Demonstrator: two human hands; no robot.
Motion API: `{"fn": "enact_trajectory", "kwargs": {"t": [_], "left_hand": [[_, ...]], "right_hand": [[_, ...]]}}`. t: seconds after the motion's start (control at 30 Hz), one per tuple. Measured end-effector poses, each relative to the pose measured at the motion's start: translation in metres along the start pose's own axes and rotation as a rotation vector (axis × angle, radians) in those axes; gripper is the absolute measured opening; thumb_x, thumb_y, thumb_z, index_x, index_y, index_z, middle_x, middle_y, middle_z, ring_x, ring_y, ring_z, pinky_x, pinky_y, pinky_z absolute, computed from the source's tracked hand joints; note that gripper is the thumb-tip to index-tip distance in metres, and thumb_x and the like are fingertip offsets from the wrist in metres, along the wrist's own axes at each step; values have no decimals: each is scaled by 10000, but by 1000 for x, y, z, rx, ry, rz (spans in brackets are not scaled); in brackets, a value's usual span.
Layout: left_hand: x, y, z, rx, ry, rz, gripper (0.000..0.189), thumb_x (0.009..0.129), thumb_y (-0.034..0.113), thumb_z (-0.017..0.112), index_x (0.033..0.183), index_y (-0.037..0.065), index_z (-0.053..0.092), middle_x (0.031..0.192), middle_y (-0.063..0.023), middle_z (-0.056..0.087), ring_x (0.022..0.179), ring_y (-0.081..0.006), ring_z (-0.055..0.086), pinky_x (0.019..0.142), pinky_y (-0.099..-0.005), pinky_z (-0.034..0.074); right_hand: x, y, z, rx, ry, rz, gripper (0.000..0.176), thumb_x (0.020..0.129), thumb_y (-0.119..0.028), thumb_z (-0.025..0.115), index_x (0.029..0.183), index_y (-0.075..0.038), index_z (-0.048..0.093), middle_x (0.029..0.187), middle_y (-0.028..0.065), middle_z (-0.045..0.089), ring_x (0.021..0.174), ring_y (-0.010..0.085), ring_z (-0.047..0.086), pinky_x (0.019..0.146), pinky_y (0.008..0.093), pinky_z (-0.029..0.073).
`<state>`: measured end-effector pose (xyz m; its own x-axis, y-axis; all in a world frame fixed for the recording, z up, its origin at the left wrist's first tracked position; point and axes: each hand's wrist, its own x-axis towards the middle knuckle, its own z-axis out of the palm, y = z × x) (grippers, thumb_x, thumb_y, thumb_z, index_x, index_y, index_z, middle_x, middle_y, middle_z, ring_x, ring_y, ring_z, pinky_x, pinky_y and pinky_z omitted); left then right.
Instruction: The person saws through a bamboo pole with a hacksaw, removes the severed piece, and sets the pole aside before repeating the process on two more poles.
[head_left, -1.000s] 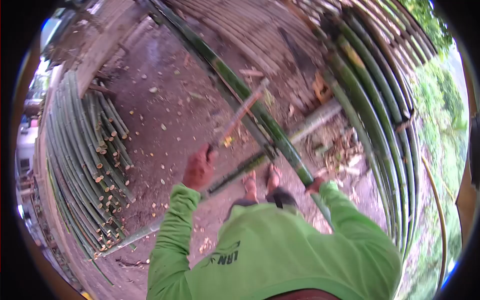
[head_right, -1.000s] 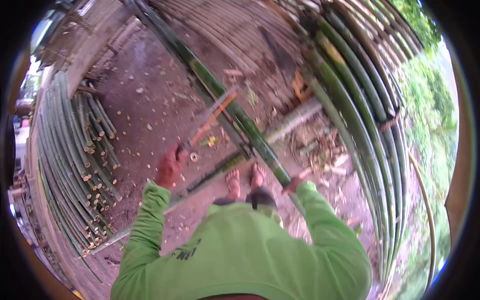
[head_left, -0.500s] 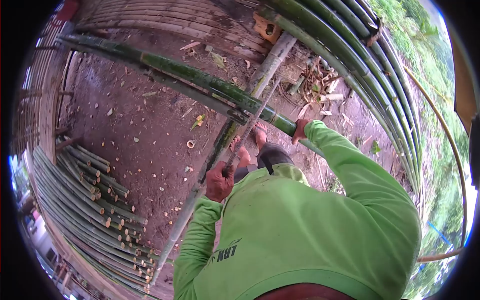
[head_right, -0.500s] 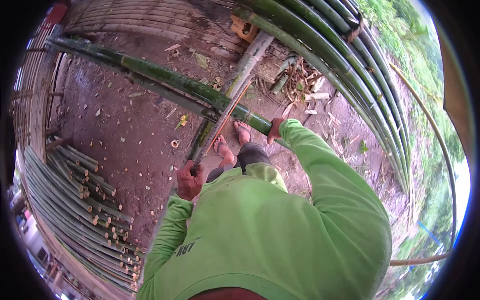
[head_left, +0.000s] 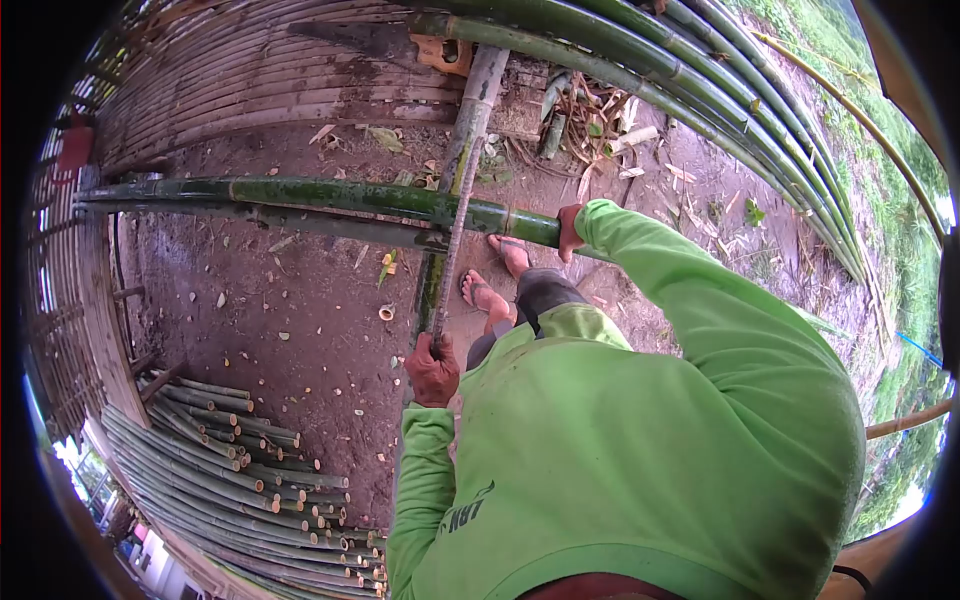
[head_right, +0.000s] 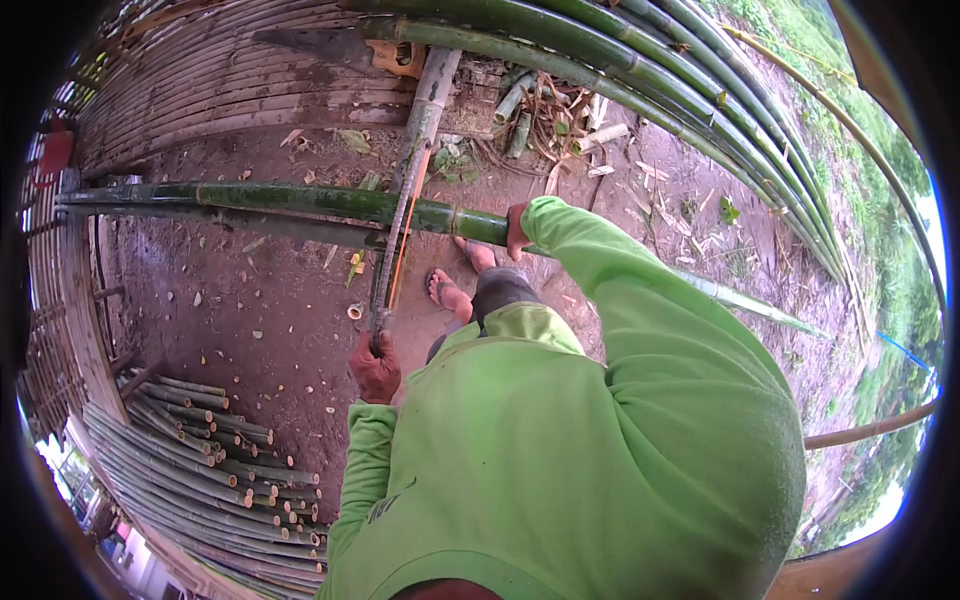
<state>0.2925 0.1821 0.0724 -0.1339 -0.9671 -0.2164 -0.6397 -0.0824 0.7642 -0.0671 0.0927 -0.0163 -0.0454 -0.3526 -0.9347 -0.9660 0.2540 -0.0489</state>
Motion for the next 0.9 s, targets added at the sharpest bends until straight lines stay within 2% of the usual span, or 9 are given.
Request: {"fn": "enact_trajectory", "kwargs": {"t": [0.2, 0.43, 0.47, 0.53, 0.6, 0.7, 0.73, 0.8, 0.9], "left_hand": [[2, 0, 5, 16, 15, 4, 285, 890, 263, 591, 745, 46, 477, 535, -167, 487, 502, -394, 515, 455, -437, 380], [58, 13, 41, -12, 72, 51, 284, 888, 264, 598, 757, 37, 490, 574, -200, 521, 540, -409, 545, 467, -457, 391], [48, 13, 36, 1, 38, 37, 267, 889, 247, 592, 754, 40, 491, 560, -186, 510, 522, -389, 543, 460, -442, 393], [10, 1, 19, -41, -36, -19, 213, 910, 208, 555, 820, 16, 537, 582, -143, 471, 506, -252, 469, 487, -374, 374], [-29, 2, -5, 20, -27, -68, 181, 897, 178, 557, 820, 15, 540, 570, -137, 456, 497, -224, 462, 478, -364, 368], [-25, 2, -8, -17, -58, -121, 183, 887, 188, 570, 823, 18, 546, 565, -135, 452, 491, -218, 458, 475, -368, 368], [2, 0, 10, 19, -5, -1, 267, 889, 240, 589, 735, 50, 483, 543, -175, 492, 501, -381, 542, 438, -423, 386], [62, 22, 38, -12, 3, 66, 286, 892, 268, 591, 742, 43, 497, 574, -194, 521, 542, -404, 556, 458, -439, 399], [65, 18, 54, -20, 3, 59, 288, 912, 285, 568, 799, 23, 525, 635, -180, 556, 563, -382, 538, 496, -429, 396]], "right_hand": [[6, 3, 10, -1, 74, -6, 607, 398, -330, 838, 926, -63, 700, 884, 137, 686, 866, 265, 662, 808, 356, 516], [0, 1, -7, 7, 35, -13, 550, 422, -314, 822, 902, -69, 712, 861, 138, 692, 831, 261, 670, 783, 362, 523], [-4, 0, -1, 4, 52, -23, 549, 424, -313, 819, 906, -71, 711, 863, 138, 691, 832, 263, 669, 785, 362, 522], [0, 3, 4, 0, 38, -26, 542, 429, -310, 813, 905, -74, 710, 855, 132, 691, 830, 263, 669, 789, 360, 521], [0, 3, 6, 0, 64, -37, 536, 427, -308, 814, 898, -74, 709, 841, 129, 690, 825, 261, 669, 786, 360, 521], [1, 4, 11, 26, 75, -57, 490, 459, -285, 801, 894, -79, 712, 853, 132, 688, 831, 262, 667, 773, 375, 522], [1, 5, 12, 33, 78, -65, 468, 475, -275, 794, 894, -82, 714, 863, 135, 687, 835, 263, 666, 767, 383, 522], [-3, 8, 17, 90, 105, -78, 465, 484, -263, 793, 906, -87, 711, 866, 134, 687, 837, 265, 667, 773, 383, 521], [-8, 19, 28, 120, 189, -79, 530, 435, -285, 806, 923, -104, 704, 861, 124, 688, 837, 268, 662, 781, 376, 522]]}}
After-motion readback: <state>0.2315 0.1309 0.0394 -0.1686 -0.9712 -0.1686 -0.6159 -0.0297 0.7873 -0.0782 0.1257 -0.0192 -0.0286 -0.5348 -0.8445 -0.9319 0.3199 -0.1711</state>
